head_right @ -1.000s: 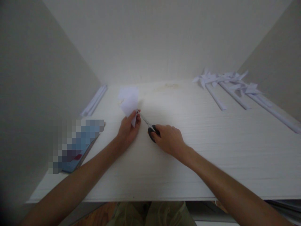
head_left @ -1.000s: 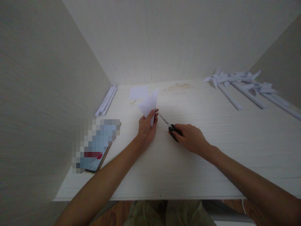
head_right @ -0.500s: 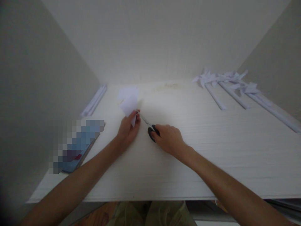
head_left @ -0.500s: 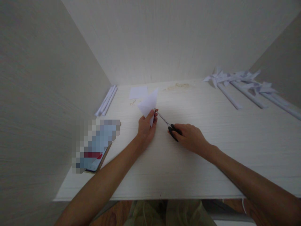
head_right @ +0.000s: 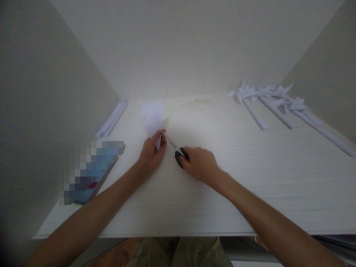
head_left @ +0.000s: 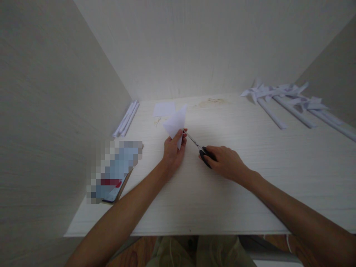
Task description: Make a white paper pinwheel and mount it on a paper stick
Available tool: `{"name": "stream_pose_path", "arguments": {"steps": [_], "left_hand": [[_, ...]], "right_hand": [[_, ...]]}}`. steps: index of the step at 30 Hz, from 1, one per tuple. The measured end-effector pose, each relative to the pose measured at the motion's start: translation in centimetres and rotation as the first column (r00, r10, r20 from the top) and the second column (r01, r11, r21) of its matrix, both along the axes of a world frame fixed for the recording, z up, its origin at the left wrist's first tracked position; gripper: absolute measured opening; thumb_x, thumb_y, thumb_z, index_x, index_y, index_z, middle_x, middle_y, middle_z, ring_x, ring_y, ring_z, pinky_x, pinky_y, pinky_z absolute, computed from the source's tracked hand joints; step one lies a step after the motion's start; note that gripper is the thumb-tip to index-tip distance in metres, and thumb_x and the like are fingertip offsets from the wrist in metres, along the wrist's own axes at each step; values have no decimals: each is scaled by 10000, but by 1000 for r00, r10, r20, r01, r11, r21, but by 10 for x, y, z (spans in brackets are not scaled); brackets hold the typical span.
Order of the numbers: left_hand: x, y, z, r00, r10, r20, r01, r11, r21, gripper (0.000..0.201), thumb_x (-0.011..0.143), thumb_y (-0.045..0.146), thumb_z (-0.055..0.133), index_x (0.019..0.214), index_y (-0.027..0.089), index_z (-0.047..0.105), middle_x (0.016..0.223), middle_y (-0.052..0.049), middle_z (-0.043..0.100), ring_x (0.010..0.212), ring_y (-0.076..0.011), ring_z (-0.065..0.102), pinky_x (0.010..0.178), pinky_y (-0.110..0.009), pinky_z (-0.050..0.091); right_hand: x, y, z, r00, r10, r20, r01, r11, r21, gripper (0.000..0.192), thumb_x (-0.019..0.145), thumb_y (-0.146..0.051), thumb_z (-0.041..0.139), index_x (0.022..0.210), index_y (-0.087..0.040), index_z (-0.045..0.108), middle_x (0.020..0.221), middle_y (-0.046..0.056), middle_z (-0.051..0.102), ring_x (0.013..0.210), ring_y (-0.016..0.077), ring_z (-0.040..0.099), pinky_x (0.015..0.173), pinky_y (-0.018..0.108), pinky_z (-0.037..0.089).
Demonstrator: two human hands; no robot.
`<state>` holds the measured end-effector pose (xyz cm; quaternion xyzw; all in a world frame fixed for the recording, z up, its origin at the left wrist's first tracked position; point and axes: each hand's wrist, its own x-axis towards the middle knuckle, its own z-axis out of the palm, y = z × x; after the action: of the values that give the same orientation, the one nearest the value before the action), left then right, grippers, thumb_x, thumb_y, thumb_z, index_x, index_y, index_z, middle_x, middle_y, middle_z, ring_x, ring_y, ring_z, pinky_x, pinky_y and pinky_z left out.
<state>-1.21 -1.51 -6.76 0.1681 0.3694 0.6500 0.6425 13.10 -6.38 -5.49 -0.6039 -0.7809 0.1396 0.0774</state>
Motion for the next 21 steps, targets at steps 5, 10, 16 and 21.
{"name": "stream_pose_path", "arguments": {"steps": [5,10,16,21], "left_hand": [[0,-1,-1,1000,-7,-2,7,999,34,56,706,69,579,670,92,615,650,-2,601,537,-28,519,510,-113,410],[-1,0,-2,1000,-20,-5,20,999,41,42,697,80,590,669,99,615,648,1,598,550,-30,516,517,-113,411],[-2,1,-4,1000,-17,5,17,1000,22,35,691,79,594,668,96,613,675,-10,612,568,-33,522,534,-121,418],[-2,0,-3,999,-20,27,19,1000,11,45,701,74,583,670,88,612,658,-13,609,561,-35,525,523,-118,420]], "right_hand": [[0,0,0,1000,0,6,0,1000,-3,299,814,-421,361,704,-200,529,615,19,581,533,128,475,463,228,204],[1,2,-2,1000,-2,1,2,1000,-12,306,820,-423,351,712,-203,534,612,17,578,525,124,470,460,227,205],[2,2,-3,1000,6,-10,-7,1000,-13,307,823,-419,348,713,-202,535,628,19,592,542,128,484,463,226,212],[3,3,-3,1000,7,-10,-7,1000,-18,291,828,-387,344,717,-202,539,645,23,603,555,130,493,467,226,219]]}}
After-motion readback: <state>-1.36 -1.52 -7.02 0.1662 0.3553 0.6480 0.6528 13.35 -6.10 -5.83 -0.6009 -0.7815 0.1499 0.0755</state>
